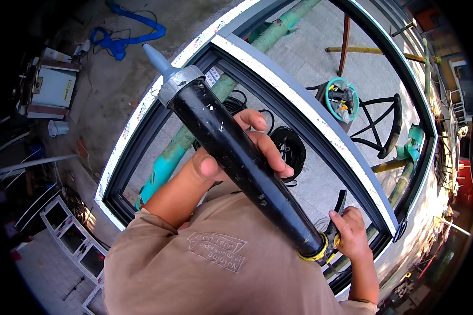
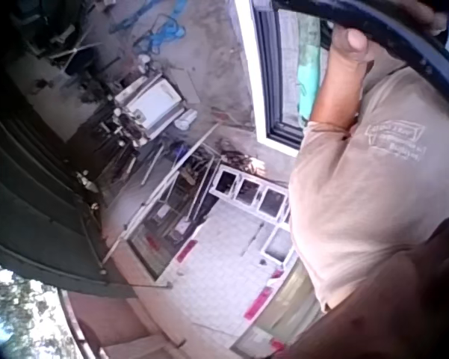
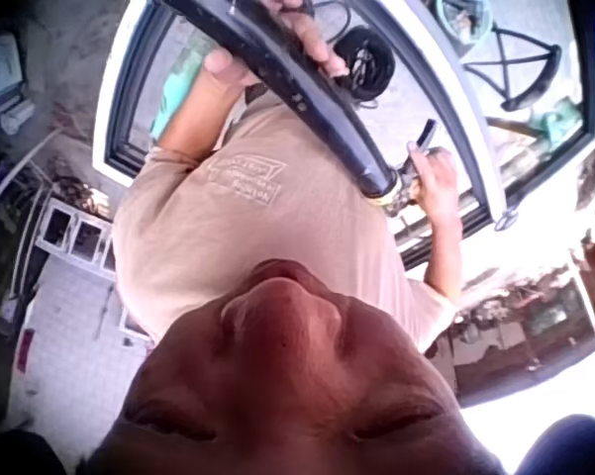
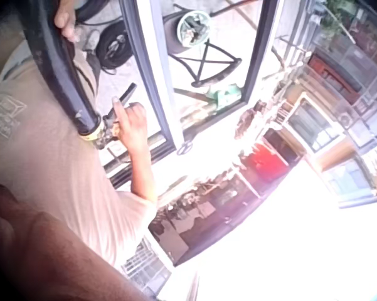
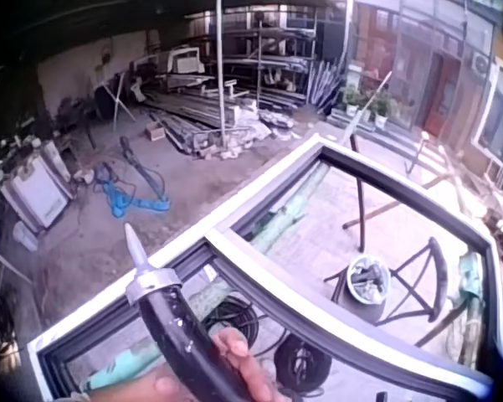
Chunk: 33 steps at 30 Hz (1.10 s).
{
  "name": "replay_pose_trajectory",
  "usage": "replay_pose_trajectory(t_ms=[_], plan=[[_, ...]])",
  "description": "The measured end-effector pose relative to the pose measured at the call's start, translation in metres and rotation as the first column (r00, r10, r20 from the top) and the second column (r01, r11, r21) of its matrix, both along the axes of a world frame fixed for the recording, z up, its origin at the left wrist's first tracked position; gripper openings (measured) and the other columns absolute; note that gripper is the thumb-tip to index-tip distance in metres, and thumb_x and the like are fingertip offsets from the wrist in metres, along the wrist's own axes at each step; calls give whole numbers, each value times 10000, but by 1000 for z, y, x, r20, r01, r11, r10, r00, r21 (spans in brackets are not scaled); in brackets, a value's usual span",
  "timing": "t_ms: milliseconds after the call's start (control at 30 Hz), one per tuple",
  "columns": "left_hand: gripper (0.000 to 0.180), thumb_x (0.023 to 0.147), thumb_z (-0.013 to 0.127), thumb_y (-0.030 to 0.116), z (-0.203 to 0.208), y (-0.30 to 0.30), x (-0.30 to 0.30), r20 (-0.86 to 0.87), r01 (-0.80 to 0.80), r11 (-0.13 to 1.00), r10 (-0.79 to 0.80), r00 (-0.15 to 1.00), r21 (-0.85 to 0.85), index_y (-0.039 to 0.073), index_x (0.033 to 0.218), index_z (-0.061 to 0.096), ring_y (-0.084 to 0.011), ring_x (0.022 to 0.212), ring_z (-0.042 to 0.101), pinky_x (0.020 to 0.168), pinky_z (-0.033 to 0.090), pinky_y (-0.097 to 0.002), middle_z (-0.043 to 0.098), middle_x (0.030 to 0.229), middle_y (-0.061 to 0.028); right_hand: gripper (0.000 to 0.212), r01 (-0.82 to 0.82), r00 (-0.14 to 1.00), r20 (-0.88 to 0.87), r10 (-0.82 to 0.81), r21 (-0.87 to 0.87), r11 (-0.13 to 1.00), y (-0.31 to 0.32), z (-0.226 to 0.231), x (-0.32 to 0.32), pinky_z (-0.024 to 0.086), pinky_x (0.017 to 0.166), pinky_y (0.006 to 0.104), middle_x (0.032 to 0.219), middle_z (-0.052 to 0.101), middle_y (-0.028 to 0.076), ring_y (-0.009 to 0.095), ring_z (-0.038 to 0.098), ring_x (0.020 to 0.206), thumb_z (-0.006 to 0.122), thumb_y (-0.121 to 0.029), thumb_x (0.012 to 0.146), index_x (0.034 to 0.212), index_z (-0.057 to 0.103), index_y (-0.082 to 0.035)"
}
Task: The person prepares a caulking gun by cleaning the tip, applies sealant along the inner edges of a window frame, and uses scissors to cut a length of black rubber gasket strip.
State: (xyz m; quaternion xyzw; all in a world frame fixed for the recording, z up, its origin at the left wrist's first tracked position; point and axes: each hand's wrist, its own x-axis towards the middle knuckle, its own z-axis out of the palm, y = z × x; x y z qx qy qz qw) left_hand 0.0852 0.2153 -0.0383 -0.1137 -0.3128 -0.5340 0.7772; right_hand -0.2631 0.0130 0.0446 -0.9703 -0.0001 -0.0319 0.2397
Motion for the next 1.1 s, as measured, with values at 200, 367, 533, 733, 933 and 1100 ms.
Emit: replay_pose_trajectory(t_ms=[200, 367, 533, 733, 933, 1100], plan=[[903, 978, 847, 435, -5, 2, 3, 110, 30, 988, -13, 994, -153, 216, 1651, 285, -494, 1528, 460, 1296, 262, -734, 592, 1469, -270, 794, -41, 994, -94, 60, 191, 981, -4, -2, 21, 551, 892, 458, 737, 536, 52, 318, 595, 789, 770, 40, 645, 1419, 688, -118], [564, 925, 917, 302, 8, 15, 18, 15, -3, 1000, 3, 1000, -16, 183, 1353, 569, -322, 1374, 612, 1320, 289, -667, 699, 1262, -68, 841, -43, 989, -126, 76, 243, 969, -5, -1, 43, 562, 946, 470, 788, 539, 67, 313, 594, 802, 805, 12, 635, 1456, 681, -125], [502, 858, 944, 206, 26, 13, 10, -158, -85, 995, 92, 983, 53, 192, 1248, 628, -210, 1166, 653, 1325, 315, -551, 681, 1105, 17, 935, -76, 990, -112, 85, 84, 994, -24, -7, 61, 561, 1055, 516, 821, 561, 102, 348, 621, 861, 783, 47, 631, 1532, 602, -123], [465, 845, 970, 208, 44, 23, 6, -193, -109, 955, 166, 967, 275, 213, 1153, 622, -116, 1038, 635, 1202, 382, -434, 655, 981, 84, 1032, 83, 917, -393, 69, 356, 931, -20, 7, 66, 498, 1193, 529, 1067, 729, 118, 386, 685, 1130, 825, 34, 631, 1606, 522, -122], [448, 874, 937, 198, 58, 31, 22, -310, -84, 945, 187, 932, 316, 180, 1175, 605, -118, 989, 631, 1126, 441, -376, 642, 986, 68, 933, 139, 882, -434, 184, 613, 778, -40, 11, 43, 446, 1236, 486, 1456, 701, 169, 386, 564, 1470, 971, -219, 768, 1593, 552, -98], [455, 909, 911, 319, 62, 33, 38, -297, -118, 973, 175, 939, 201, 169, 1225, 619, -144, 999, 625, 1130, 445, -376, 642, 1015, 38, 930, 452, 840, -541, -36, 662, 598, -64, 0, 3, 446, 1215, 469, 1520, 662, 193, 344, 647, 1403, 875, -516, 889, 1596, 537, -16]])
